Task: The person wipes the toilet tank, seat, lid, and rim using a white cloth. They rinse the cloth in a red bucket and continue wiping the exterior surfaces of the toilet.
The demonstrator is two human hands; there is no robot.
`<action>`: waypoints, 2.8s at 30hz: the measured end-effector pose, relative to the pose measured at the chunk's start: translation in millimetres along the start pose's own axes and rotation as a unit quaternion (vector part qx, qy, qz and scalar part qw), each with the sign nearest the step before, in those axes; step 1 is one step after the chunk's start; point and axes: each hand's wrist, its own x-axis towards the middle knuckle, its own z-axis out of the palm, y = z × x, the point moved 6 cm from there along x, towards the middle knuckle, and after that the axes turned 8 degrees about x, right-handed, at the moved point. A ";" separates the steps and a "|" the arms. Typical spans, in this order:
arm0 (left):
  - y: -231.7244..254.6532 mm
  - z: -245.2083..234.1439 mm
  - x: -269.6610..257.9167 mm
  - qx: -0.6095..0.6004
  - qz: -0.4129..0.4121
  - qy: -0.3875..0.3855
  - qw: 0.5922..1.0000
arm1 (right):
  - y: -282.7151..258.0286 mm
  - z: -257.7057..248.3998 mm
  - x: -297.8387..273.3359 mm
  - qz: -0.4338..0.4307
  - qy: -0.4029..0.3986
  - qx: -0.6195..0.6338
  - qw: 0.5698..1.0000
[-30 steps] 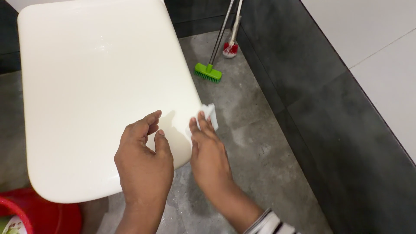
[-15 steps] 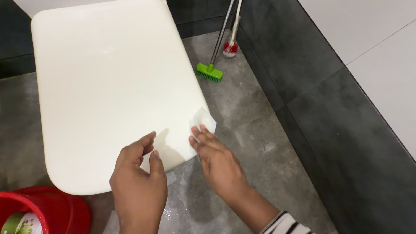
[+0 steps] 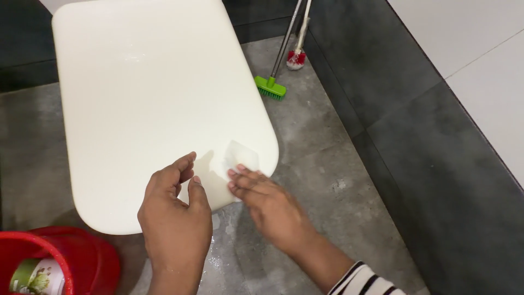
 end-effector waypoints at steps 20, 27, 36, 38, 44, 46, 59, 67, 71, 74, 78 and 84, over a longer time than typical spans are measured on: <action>-43.4 -43.9 9.4 0.021 0.021 0.030 0.999 | -1.4 32.9 41.6 0.023 -0.001 -0.079 0.997; -56.4 -54.5 8.9 0.008 -0.006 0.039 0.999 | -40.3 84.0 72.4 -0.040 -0.022 -0.023 0.999; -73.1 -73.8 13.2 0.018 -0.021 0.051 0.998 | -27.5 60.8 47.8 0.007 -0.006 -0.098 0.995; -80.9 -74.1 12.7 0.016 -0.028 0.052 0.998 | -22.8 71.4 70.9 0.004 0.006 -0.082 0.997; -96.4 -82.2 17.1 0.002 -0.067 0.059 0.996 | -64.5 124.4 83.7 -0.047 -0.061 -0.029 0.997; -97.1 -86.2 19.1 0.002 -0.067 0.065 0.996 | -74.9 125.2 67.8 -0.053 -0.086 -0.029 0.994; -114.2 -102.6 29.2 0.005 -0.089 0.072 0.993 | -77.5 151.5 104.7 -0.053 -0.064 -0.034 0.996; -119.6 -114.9 33.7 -0.004 -0.077 0.101 0.992 | -68.0 133.3 78.0 -0.036 -0.070 -0.055 0.995; -129.7 -116.8 27.8 -0.028 -0.087 0.116 0.989 | -49.9 165.2 145.4 -0.087 -0.090 -0.162 0.979; -138.1 -123.4 24.2 -0.020 -0.098 0.134 0.986 | -50.5 190.5 191.6 -0.066 -0.090 -0.084 0.990; -149.7 -136.1 24.5 -0.050 -0.086 0.156 0.983 | -71.3 215.6 227.7 -0.110 -0.107 -0.107 0.982; -176.1 -153.4 24.4 -0.043 -0.090 0.157 0.983 | -106.1 233.6 208.7 -0.127 -0.138 -0.079 0.979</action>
